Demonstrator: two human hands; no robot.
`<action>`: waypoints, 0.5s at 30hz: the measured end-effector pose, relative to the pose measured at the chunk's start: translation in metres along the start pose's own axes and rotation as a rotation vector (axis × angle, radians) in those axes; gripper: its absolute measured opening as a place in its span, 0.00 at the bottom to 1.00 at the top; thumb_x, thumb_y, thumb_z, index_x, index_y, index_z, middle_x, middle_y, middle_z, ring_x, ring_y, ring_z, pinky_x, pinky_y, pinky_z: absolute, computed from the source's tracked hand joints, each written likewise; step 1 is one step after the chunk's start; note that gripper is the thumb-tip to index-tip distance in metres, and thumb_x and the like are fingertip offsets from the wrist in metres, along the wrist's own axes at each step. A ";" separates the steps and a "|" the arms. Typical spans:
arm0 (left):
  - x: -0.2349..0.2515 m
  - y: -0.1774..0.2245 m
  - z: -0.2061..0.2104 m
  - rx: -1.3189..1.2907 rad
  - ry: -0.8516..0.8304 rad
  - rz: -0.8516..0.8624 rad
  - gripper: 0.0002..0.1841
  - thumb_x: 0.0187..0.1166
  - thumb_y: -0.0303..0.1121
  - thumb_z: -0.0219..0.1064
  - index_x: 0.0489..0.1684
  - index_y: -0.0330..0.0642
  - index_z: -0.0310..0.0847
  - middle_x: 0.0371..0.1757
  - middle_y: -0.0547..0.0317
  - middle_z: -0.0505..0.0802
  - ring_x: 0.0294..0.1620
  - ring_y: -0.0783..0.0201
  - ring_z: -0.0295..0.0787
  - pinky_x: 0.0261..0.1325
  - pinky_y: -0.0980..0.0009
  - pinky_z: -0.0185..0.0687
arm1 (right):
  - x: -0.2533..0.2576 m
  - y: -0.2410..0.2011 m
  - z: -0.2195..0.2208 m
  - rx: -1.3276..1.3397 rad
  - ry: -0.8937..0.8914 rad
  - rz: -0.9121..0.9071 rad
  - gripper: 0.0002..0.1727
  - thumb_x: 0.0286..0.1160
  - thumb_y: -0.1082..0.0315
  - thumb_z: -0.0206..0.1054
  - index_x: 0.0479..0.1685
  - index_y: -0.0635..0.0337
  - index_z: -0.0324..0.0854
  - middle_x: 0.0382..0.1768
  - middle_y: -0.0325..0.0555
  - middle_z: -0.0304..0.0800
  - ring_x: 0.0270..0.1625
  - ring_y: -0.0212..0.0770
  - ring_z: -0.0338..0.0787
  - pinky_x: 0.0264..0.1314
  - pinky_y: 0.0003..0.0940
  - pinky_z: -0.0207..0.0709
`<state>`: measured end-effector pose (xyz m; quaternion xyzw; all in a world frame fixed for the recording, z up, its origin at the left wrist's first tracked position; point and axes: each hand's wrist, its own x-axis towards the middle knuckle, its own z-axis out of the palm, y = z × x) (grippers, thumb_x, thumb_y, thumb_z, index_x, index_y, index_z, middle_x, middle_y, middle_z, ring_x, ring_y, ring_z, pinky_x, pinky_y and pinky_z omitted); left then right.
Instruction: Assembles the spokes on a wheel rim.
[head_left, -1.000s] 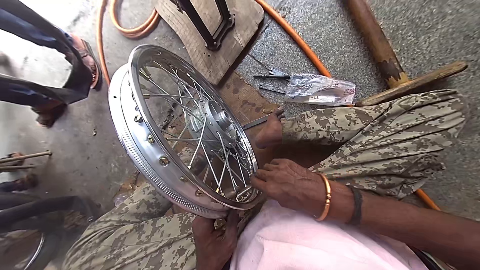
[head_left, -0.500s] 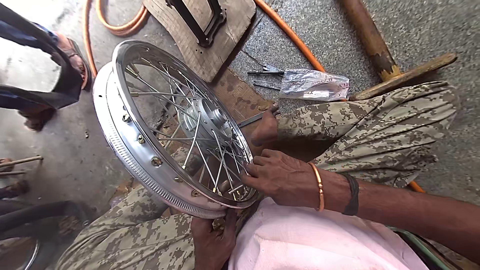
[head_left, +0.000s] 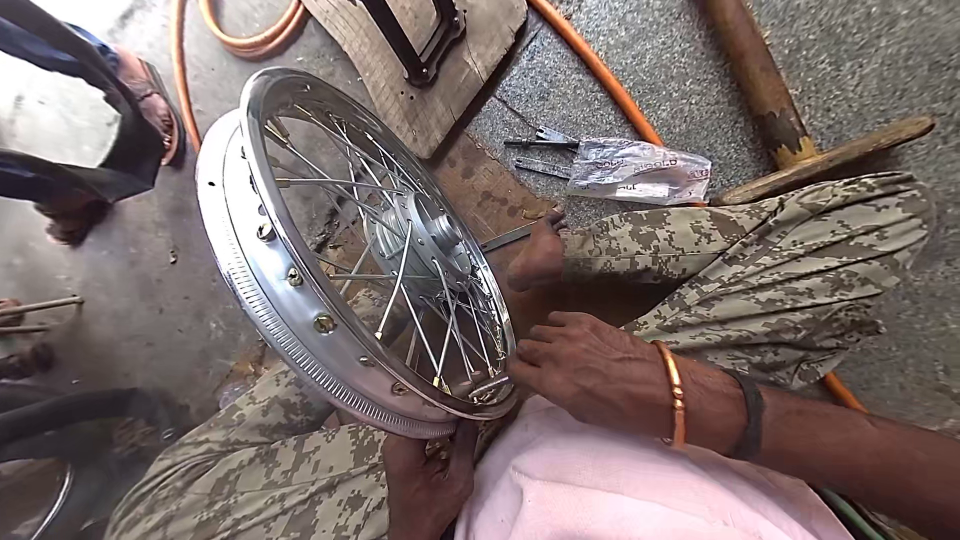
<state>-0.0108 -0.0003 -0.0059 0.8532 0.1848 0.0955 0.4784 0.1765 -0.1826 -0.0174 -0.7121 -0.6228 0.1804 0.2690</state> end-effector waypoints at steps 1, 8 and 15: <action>0.000 0.000 0.001 -0.004 0.003 0.006 0.11 0.73 0.37 0.77 0.50 0.50 0.88 0.47 0.66 0.97 0.47 0.69 0.96 0.52 0.71 0.95 | -0.002 0.002 0.012 0.010 0.008 0.024 0.04 0.71 0.69 0.69 0.39 0.53 0.88 0.30 0.41 0.87 0.34 0.43 0.88 0.32 0.37 0.78; 0.000 -0.002 -0.001 -0.010 0.024 0.004 0.11 0.72 0.36 0.78 0.48 0.47 0.89 0.49 0.61 0.98 0.48 0.66 0.97 0.51 0.70 0.95 | 0.012 0.004 0.047 0.082 0.086 0.079 0.10 0.70 0.73 0.70 0.48 0.54 0.88 0.39 0.46 0.90 0.41 0.44 0.93 0.40 0.37 0.87; -0.004 0.000 0.003 0.076 0.052 -0.032 0.15 0.72 0.40 0.78 0.51 0.44 0.87 0.44 0.66 0.97 0.45 0.72 0.95 0.50 0.74 0.94 | 0.012 0.005 0.052 0.072 0.189 0.098 0.09 0.69 0.74 0.69 0.46 0.57 0.87 0.35 0.46 0.89 0.36 0.44 0.91 0.33 0.36 0.84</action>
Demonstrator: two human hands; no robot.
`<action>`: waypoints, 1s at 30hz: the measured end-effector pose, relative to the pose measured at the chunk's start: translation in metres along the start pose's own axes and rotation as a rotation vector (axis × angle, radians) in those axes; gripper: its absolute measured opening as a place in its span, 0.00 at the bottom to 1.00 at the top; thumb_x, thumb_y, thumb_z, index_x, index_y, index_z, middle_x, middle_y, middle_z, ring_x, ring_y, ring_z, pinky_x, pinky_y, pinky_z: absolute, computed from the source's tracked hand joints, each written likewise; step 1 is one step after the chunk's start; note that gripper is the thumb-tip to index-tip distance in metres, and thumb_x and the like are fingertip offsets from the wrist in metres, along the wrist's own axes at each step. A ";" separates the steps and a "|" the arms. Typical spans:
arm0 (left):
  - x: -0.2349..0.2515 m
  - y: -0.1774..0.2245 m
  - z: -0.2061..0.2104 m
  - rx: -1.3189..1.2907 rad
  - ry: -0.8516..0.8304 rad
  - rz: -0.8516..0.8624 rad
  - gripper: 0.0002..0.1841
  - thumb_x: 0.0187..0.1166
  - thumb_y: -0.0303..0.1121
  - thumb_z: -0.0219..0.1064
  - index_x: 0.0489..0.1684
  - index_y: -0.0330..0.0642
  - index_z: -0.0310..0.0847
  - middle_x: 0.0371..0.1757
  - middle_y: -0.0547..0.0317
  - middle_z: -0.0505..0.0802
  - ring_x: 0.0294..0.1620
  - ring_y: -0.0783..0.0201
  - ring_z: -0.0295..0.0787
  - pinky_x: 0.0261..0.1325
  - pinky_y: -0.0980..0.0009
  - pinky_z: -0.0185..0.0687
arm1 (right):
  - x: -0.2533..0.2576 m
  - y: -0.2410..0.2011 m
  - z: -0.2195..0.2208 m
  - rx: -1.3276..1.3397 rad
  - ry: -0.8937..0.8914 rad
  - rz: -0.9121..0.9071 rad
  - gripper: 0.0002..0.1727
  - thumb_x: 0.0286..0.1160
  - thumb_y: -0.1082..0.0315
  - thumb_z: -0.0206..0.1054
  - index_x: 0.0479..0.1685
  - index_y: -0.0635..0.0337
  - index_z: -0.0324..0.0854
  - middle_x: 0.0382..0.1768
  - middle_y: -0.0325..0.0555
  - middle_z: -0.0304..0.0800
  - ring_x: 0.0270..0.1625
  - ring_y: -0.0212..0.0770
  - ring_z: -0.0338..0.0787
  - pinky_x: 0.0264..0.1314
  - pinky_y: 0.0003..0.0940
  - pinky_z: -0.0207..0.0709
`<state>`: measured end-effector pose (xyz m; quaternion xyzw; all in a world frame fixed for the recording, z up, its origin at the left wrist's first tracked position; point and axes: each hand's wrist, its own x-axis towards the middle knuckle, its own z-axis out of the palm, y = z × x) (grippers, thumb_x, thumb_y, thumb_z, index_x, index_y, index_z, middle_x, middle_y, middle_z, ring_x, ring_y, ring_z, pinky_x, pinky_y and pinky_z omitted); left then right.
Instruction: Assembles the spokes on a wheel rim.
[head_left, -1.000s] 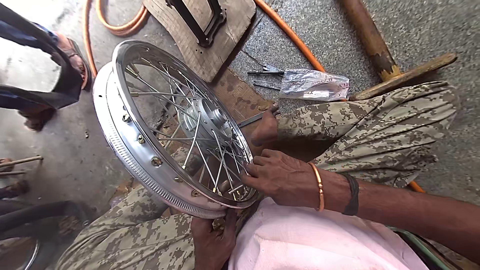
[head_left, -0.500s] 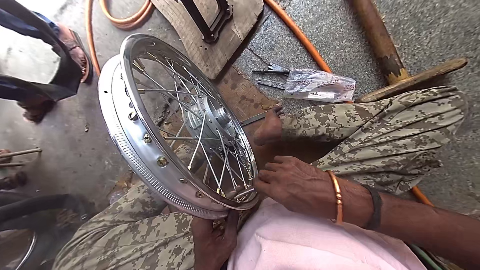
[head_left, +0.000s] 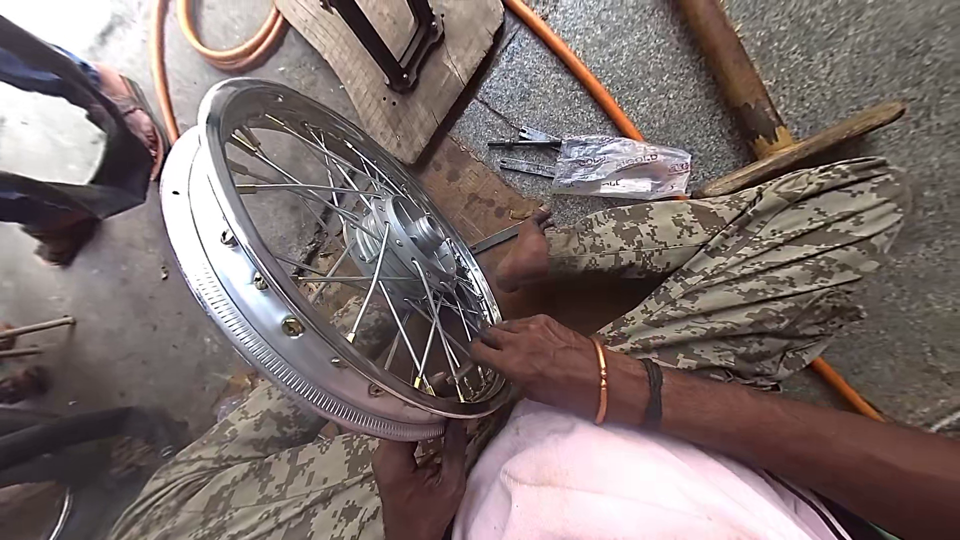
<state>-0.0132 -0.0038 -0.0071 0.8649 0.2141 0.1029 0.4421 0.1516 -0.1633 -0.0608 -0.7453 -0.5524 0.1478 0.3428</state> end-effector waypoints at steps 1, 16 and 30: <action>-0.001 -0.001 0.000 0.022 -0.003 -0.006 0.15 0.72 0.41 0.78 0.49 0.43 0.85 0.43 0.67 0.96 0.45 0.74 0.95 0.51 0.74 0.94 | 0.000 -0.002 -0.004 -0.005 -0.007 0.021 0.10 0.66 0.75 0.70 0.45 0.57 0.87 0.32 0.46 0.88 0.30 0.43 0.89 0.26 0.36 0.81; -0.006 0.010 0.016 0.075 -0.069 -0.225 0.28 0.63 0.34 0.78 0.58 0.22 0.77 0.49 0.51 0.94 0.53 0.70 0.94 0.59 0.73 0.93 | -0.001 0.005 -0.035 0.072 -0.426 0.103 0.08 0.80 0.64 0.66 0.51 0.48 0.87 0.35 0.42 0.89 0.42 0.44 0.90 0.41 0.42 0.79; -0.004 0.004 0.016 -0.004 -0.062 -0.205 0.27 0.62 0.32 0.79 0.57 0.24 0.78 0.47 0.54 0.95 0.50 0.70 0.95 0.56 0.72 0.94 | 0.050 -0.004 -0.079 -0.094 -0.376 -0.138 0.07 0.70 0.70 0.72 0.24 0.55 0.86 0.17 0.39 0.79 0.19 0.40 0.81 0.20 0.38 0.68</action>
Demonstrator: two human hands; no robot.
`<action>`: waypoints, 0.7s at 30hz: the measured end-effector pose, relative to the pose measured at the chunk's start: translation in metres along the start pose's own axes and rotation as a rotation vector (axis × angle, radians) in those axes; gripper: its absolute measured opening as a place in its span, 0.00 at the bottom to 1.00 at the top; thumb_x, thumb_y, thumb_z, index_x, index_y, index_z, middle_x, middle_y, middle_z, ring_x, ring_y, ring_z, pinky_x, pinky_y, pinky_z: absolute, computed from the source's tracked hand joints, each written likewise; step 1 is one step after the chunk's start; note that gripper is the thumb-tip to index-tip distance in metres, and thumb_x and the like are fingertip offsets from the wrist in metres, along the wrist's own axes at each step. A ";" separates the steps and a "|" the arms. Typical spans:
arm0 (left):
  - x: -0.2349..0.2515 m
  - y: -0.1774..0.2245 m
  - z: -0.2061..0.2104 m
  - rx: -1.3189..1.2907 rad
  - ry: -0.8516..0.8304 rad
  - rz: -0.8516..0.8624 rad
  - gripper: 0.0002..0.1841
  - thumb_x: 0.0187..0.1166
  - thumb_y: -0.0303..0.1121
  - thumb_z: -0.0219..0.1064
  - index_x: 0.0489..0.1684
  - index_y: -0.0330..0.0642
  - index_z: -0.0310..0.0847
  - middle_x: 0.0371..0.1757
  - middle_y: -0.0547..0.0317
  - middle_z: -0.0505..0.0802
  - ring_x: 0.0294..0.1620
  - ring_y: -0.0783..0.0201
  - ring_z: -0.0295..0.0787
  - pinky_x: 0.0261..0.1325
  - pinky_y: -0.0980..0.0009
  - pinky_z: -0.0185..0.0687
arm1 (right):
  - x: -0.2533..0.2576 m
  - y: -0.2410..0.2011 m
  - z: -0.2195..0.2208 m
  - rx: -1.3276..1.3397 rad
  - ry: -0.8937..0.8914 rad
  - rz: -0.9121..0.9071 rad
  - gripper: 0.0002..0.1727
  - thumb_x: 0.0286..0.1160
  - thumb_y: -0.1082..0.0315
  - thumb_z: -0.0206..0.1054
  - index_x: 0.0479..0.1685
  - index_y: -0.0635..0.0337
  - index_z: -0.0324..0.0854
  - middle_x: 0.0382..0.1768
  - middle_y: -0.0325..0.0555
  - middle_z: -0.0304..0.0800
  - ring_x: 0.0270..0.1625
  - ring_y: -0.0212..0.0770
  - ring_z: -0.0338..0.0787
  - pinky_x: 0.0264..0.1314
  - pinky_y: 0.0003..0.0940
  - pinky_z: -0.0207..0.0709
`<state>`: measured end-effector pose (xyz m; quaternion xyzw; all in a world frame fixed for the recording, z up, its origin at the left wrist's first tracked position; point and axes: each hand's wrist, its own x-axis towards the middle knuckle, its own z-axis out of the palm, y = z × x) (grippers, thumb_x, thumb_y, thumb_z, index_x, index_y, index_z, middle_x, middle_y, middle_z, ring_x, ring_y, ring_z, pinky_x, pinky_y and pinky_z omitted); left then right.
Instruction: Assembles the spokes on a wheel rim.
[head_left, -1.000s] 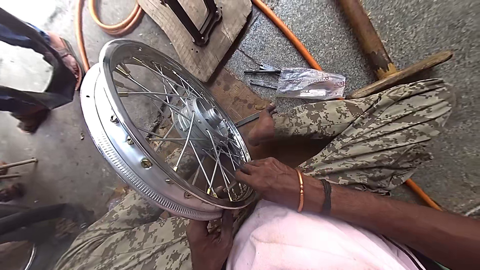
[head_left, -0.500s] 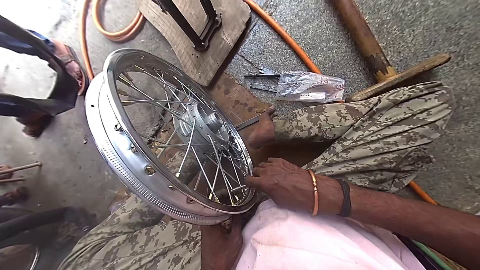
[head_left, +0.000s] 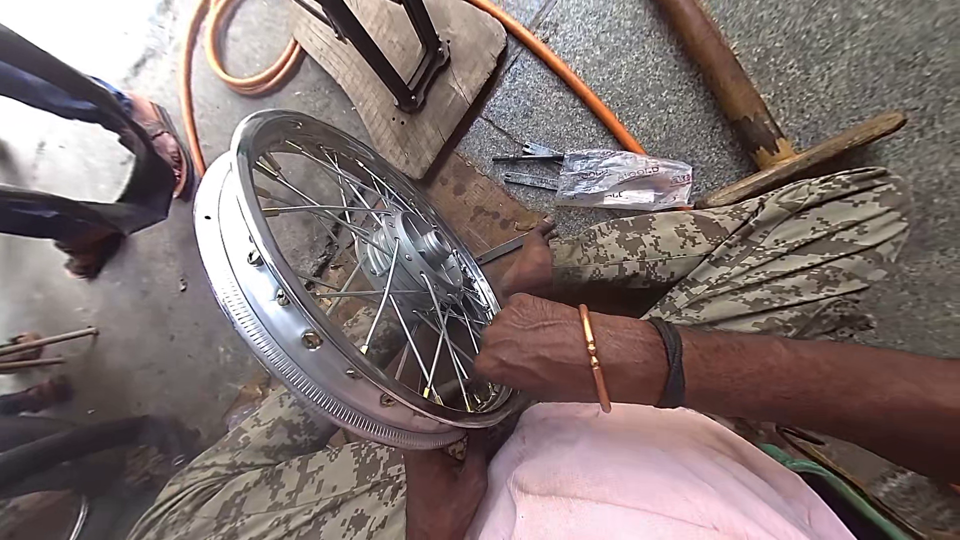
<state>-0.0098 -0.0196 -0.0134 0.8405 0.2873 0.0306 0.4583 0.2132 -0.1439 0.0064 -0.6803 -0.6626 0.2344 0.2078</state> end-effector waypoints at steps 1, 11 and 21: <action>0.001 0.000 -0.001 0.000 -0.007 -0.002 0.27 0.62 0.33 0.79 0.57 0.24 0.78 0.47 0.54 0.95 0.50 0.70 0.95 0.56 0.71 0.94 | 0.004 -0.002 -0.007 0.011 0.024 -0.024 0.06 0.70 0.71 0.72 0.26 0.56 0.88 0.17 0.39 0.80 0.19 0.40 0.81 0.19 0.37 0.68; 0.001 0.000 -0.007 -0.010 0.038 -0.016 0.23 0.59 0.30 0.79 0.53 0.29 0.83 0.44 0.57 0.97 0.45 0.67 0.97 0.50 0.69 0.97 | -0.008 0.016 0.047 0.237 0.218 -0.056 0.14 0.79 0.54 0.69 0.28 0.50 0.87 0.18 0.35 0.81 0.23 0.37 0.85 0.26 0.38 0.76; 0.002 0.001 -0.008 0.038 0.001 -0.037 0.26 0.62 0.32 0.77 0.58 0.26 0.81 0.48 0.55 0.96 0.44 0.67 0.97 0.49 0.71 0.96 | -0.027 0.020 0.115 0.280 0.263 0.142 0.11 0.86 0.60 0.61 0.47 0.55 0.88 0.33 0.44 0.88 0.36 0.43 0.91 0.37 0.39 0.84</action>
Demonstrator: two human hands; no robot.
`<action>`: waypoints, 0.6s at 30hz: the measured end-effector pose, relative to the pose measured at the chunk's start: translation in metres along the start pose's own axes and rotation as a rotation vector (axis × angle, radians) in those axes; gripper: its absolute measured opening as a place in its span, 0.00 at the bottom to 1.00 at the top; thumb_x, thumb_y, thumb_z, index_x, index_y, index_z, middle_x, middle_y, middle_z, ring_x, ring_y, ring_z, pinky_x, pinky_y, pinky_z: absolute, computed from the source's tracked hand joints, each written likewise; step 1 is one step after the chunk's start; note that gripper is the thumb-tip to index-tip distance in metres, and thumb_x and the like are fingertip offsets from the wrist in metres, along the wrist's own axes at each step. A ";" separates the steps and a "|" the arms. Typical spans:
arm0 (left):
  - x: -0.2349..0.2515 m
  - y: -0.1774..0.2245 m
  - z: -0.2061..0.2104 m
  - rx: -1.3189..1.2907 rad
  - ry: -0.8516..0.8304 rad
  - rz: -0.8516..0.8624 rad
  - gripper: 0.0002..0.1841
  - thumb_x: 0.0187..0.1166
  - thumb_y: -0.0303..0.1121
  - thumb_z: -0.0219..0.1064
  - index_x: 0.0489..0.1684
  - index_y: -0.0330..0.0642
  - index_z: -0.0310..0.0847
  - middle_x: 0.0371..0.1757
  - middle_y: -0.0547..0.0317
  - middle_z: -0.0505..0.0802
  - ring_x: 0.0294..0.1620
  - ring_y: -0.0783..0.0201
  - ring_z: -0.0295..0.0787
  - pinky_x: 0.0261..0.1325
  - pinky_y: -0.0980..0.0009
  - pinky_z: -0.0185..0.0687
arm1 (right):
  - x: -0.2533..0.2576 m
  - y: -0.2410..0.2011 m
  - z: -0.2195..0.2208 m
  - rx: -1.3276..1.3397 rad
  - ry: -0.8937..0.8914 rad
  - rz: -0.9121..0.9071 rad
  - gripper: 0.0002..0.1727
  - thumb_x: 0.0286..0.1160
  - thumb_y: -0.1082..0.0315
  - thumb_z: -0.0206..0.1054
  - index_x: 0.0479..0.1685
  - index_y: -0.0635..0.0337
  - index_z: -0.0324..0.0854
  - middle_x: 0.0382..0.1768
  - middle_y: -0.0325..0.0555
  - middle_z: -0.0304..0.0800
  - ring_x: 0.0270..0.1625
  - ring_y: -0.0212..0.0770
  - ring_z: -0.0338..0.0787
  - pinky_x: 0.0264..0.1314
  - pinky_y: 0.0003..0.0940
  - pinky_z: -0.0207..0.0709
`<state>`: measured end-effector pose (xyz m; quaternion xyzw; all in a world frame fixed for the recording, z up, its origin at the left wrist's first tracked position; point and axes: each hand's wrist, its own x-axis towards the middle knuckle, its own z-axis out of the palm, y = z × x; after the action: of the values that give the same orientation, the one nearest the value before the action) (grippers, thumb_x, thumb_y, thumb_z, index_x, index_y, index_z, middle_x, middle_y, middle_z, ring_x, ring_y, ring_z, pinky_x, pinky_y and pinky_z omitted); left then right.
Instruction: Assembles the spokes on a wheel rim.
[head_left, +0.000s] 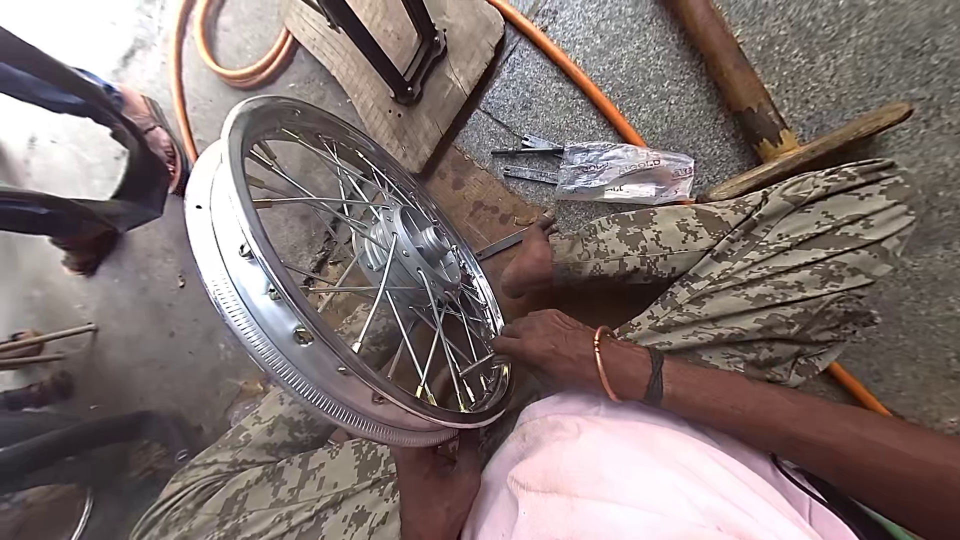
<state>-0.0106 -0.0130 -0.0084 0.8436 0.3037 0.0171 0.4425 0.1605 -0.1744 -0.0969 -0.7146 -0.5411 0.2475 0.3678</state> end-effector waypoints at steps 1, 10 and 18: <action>0.000 0.000 -0.001 0.000 -0.008 -0.003 0.27 0.62 0.32 0.76 0.60 0.26 0.80 0.50 0.53 0.96 0.46 0.67 0.96 0.51 0.71 0.96 | 0.002 0.001 -0.003 -0.024 0.022 -0.040 0.10 0.84 0.61 0.62 0.45 0.54 0.88 0.32 0.43 0.88 0.37 0.43 0.90 0.37 0.39 0.83; 0.003 -0.002 0.001 0.007 0.002 0.040 0.28 0.61 0.35 0.80 0.55 0.24 0.79 0.46 0.55 0.95 0.49 0.72 0.94 0.57 0.72 0.93 | 0.072 -0.061 -0.106 -0.190 -0.197 -0.218 0.04 0.71 0.69 0.75 0.33 0.54 0.85 0.20 0.39 0.81 0.23 0.41 0.83 0.23 0.40 0.73; 0.001 -0.002 -0.001 -0.057 0.030 0.041 0.22 0.59 0.30 0.79 0.49 0.29 0.81 0.40 0.61 0.96 0.42 0.73 0.96 0.49 0.73 0.96 | 0.018 -0.028 -0.053 -0.083 0.039 -0.108 0.18 0.82 0.52 0.65 0.28 0.52 0.87 0.21 0.37 0.82 0.24 0.38 0.85 0.24 0.36 0.76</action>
<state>-0.0106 -0.0109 -0.0092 0.8362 0.2926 0.0476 0.4614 0.1891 -0.1664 -0.0417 -0.7039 -0.5812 0.1906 0.3611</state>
